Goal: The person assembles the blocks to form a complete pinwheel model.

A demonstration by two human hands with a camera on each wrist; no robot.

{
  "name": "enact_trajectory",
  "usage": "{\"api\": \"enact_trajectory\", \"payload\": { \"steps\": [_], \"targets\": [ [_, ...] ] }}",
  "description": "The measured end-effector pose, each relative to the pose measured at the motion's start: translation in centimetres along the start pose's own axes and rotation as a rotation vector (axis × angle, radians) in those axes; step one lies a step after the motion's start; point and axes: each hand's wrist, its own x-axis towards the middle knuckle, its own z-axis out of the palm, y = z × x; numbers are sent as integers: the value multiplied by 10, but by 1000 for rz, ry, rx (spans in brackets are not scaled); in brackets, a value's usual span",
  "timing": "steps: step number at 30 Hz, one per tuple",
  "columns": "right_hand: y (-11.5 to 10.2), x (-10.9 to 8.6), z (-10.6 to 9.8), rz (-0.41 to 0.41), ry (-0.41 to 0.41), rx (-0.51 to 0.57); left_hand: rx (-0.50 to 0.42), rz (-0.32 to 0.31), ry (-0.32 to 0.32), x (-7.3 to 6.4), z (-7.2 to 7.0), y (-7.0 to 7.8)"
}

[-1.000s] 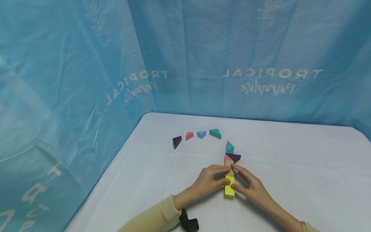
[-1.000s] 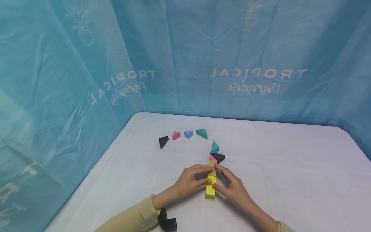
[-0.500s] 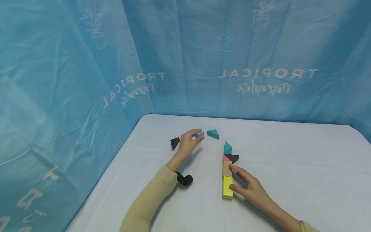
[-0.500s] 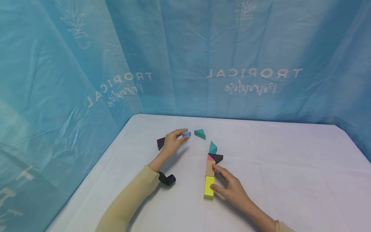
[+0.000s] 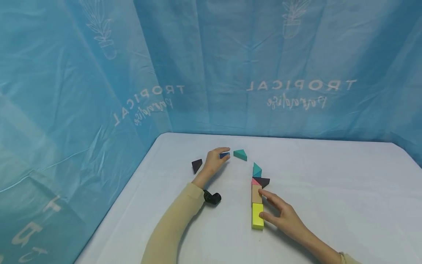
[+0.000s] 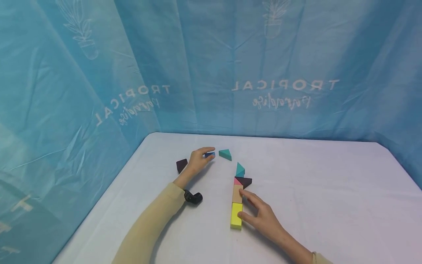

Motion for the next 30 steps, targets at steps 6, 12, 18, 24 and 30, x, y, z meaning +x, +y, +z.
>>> {"api": "enact_trajectory", "payload": {
  "steps": [6, 12, 18, 24, 30],
  "targets": [
    [1, 1, 0, -37, 4, 2, -88, -67, 47, -1, 4, -5],
    [4, 0, 0, 6, 1, -27, -153, -81, 32, -6, 5, -7],
    [3, 0, 0, 22, 1, -27, -113, -29, 41, -14, 9, -8],
    [1, 0, 0, -7, 1, 1, -36, -5, 0, -21, 11, -6],
    [0, 0, 0, 1, 2, -5, -128, -41, -63, -20, 5, -3]
  ]
}}
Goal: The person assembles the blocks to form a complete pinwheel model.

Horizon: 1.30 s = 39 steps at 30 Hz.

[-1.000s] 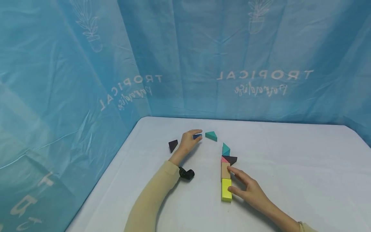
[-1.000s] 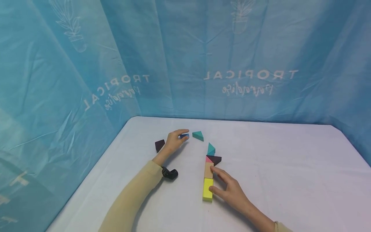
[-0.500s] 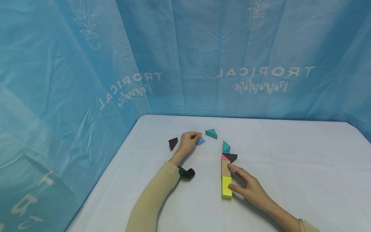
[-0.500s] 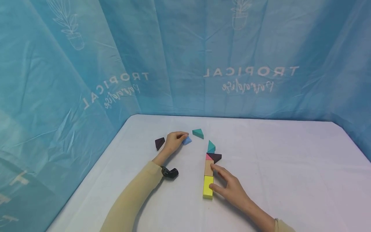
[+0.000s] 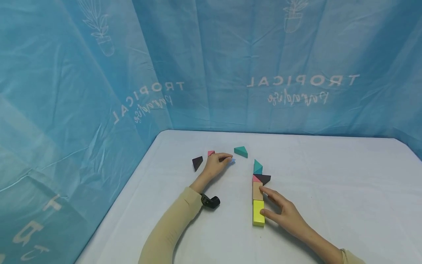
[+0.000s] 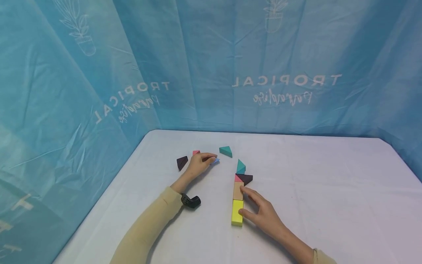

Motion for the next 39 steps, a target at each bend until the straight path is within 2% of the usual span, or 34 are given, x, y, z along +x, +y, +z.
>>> {"api": "enact_trajectory", "payload": {
  "steps": [5, 8, 11, 14, 19, 28, 34, 39],
  "targets": [
    [0, 0, 0, 2, 12, -22, -30, -58, -48, 4, -3, 0],
    [-8, 0, 0, -12, 15, -19, -45, -104, -41, 6, -4, -2],
    [-23, 0, -1, -15, 11, -15, -76, -117, -15, 5, -4, -3],
    [-32, 0, -2, -4, 7, -13, -115, -107, 11, 4, -4, -4],
    [-30, 1, -1, -11, 9, -3, -145, -114, 17, -2, -4, -4],
    [-31, 1, -1, -8, 23, -15, -85, -73, 46, -7, -3, -2],
    [-33, 2, -1, -6, 18, -21, -89, -46, 10, 0, -1, 7],
    [-25, 1, 1, 19, 14, -2, -162, -11, -84, 5, 10, 19]
  ]
}}
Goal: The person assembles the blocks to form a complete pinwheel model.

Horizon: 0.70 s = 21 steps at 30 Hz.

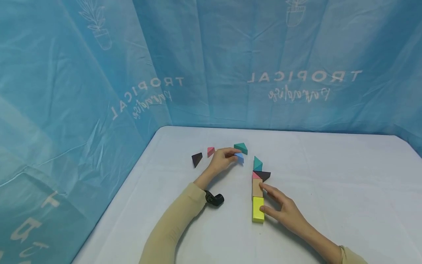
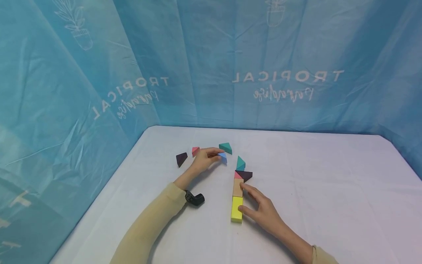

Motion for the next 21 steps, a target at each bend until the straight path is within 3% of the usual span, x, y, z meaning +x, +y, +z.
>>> {"api": "enact_trajectory", "payload": {
  "steps": [7, 12, 21],
  "targets": [
    [25, 0, 1, 7, -3, 7, -84, 31, -116, 5, 19, 6],
    [29, 1, 1, -4, -6, 9, -36, 48, -158, 5, 26, 4],
    [28, 1, 1, 18, -3, -33, 3, 10, -202, 5, 27, 6]
  ]
}}
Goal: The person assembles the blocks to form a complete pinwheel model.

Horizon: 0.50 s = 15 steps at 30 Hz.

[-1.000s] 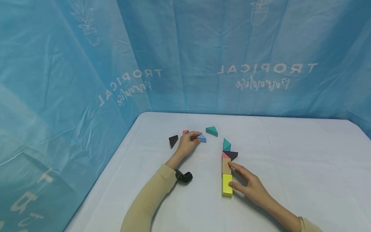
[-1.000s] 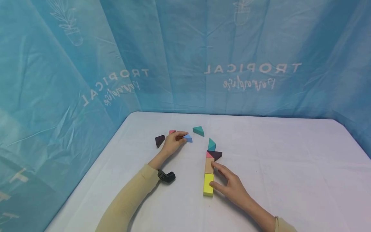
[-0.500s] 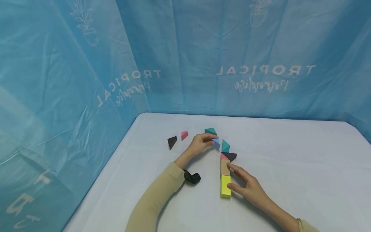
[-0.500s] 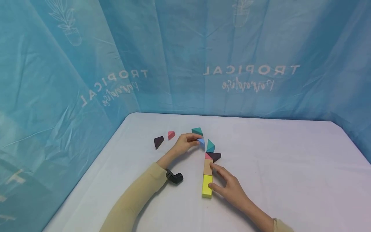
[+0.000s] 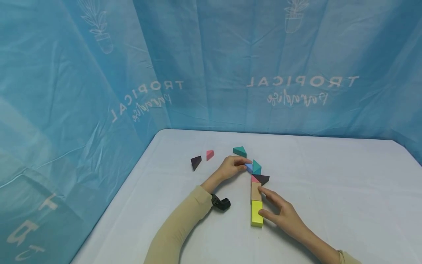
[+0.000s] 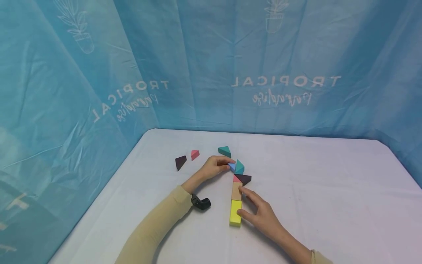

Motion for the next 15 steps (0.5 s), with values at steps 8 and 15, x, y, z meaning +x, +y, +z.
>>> {"api": "enact_trajectory", "payload": {
  "steps": [8, 15],
  "targets": [
    [1, -1, 0, -6, -1, 14, -36, 21, 3, -2, 1, 2],
    [-11, -1, -1, -5, 1, 24, -78, 48, -12, -8, -3, 20]
  ]
}}
